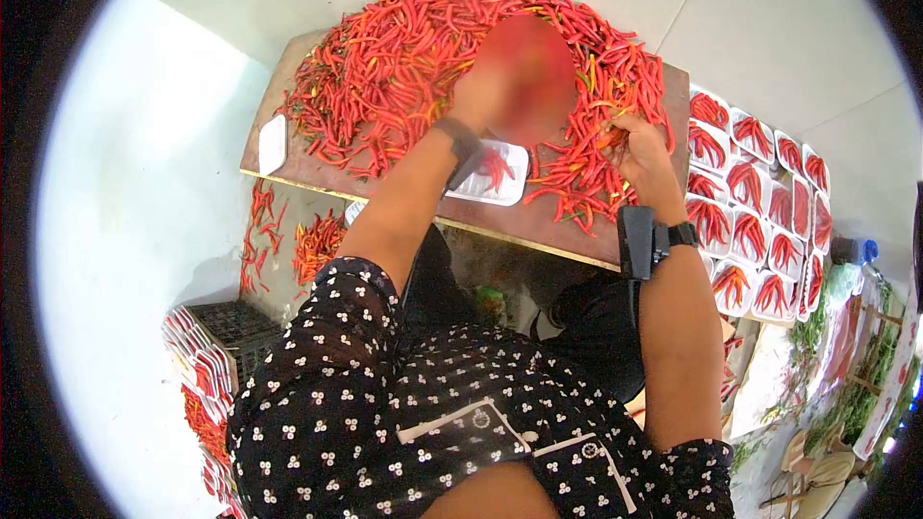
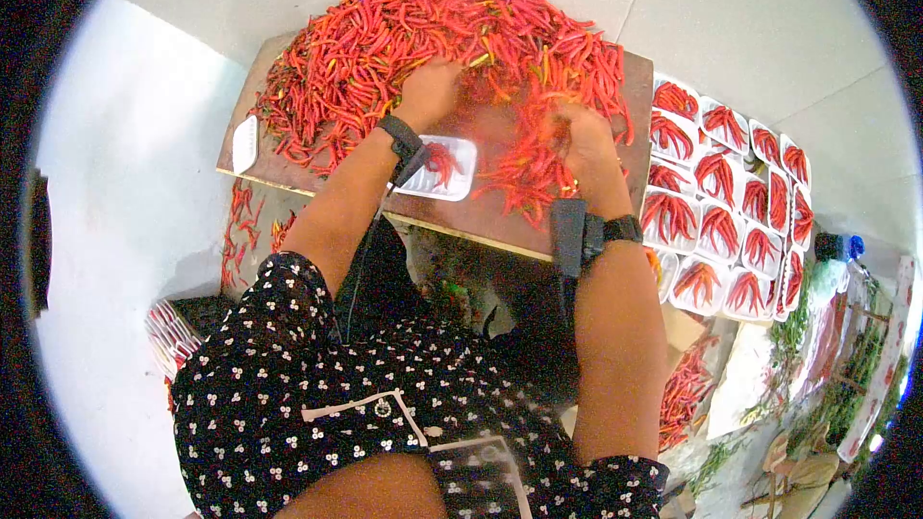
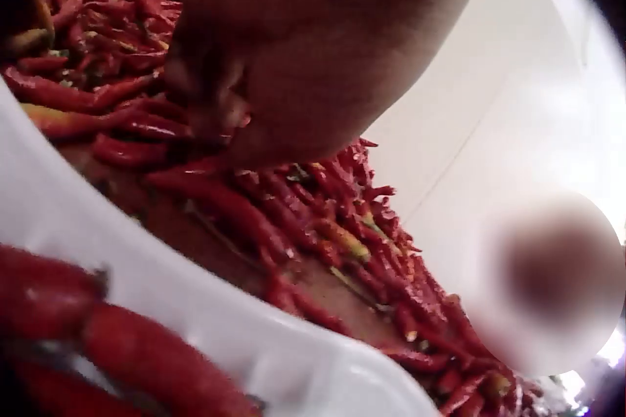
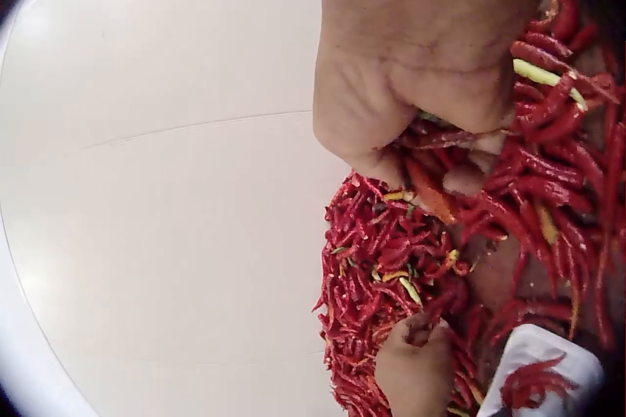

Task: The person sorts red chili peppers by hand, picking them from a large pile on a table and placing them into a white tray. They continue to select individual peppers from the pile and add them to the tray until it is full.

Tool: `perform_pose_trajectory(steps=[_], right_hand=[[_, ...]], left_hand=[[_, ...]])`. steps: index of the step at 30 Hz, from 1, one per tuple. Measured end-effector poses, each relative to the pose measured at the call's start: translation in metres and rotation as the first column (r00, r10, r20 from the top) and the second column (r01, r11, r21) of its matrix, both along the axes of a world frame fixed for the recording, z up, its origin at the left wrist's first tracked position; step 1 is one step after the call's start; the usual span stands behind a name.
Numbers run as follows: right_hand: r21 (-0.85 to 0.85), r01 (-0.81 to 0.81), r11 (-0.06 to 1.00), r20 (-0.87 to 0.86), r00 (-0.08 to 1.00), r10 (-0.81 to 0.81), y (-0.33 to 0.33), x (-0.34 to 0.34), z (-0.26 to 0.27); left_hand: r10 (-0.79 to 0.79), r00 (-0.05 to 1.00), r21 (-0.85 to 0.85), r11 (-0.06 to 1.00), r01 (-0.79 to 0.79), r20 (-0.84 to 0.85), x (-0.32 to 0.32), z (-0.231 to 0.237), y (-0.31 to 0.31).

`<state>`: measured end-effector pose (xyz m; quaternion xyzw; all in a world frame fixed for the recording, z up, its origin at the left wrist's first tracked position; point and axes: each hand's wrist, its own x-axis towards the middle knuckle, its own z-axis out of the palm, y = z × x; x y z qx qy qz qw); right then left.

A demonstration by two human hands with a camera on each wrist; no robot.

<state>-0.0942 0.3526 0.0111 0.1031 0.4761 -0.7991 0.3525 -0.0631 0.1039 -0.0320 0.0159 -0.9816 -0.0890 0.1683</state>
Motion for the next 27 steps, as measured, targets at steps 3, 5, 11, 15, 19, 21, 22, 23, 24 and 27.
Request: perform_pose_trajectory(steps=[3,5,11,15,19,21,22,23,24,27], right_hand=[[0.015,-0.003,1.0,-0.054,0.999,0.004,-0.002,0.001,-0.003],[0.02,-0.035,0.999,-0.054,0.998,0.036,-0.004,0.002,-0.003],[0.015,-0.089,0.996,-0.064,0.994,0.089,-0.01,0.01,-0.001],[-0.029,-0.176,0.984,-0.079,0.982,0.173,-0.014,0.012,0.004],[-0.051,-0.247,0.968,-0.11,0.964,0.241,-0.008,0.012,0.003],[-0.002,-0.235,0.972,-0.121,0.965,0.233,-0.007,0.012,0.005],[-0.006,-0.239,0.971,-0.117,0.965,0.237,-0.004,0.011,0.008],[-0.029,-0.212,0.977,-0.087,0.974,0.209,-0.005,0.012,0.013],[-0.051,-0.183,0.982,-0.058,0.982,0.18,-0.005,0.013,0.015],[-0.195,-0.099,0.976,-0.011,0.995,0.099,-0.007,0.011,0.013]], left_hand=[[0.028,0.997,0.001,1.0,-0.028,0.067,-0.001,0.002,0.002],[0.013,0.994,-0.002,1.0,-0.012,0.109,-0.001,0.012,0.007],[-0.282,0.948,0.758,0.648,0.073,0.149,-0.005,0.046,0.04],[-0.43,0.863,0.645,0.744,0.172,0.266,0.0,0.08,0.071],[-0.507,0.809,0.806,0.587,0.071,0.298,0.004,0.082,0.075],[-0.529,0.788,0.768,0.63,0.115,0.317,-0.002,0.074,0.073],[-0.543,0.769,0.725,0.671,0.155,0.338,-0.006,0.073,0.076],[-0.542,0.769,0.725,0.671,0.154,0.339,-0.009,0.072,0.076],[-0.53,0.788,0.62,0.743,0.253,0.314,-0.011,0.071,0.077],[-0.543,0.82,0.466,0.782,0.415,0.181,-0.016,0.061,0.079]])
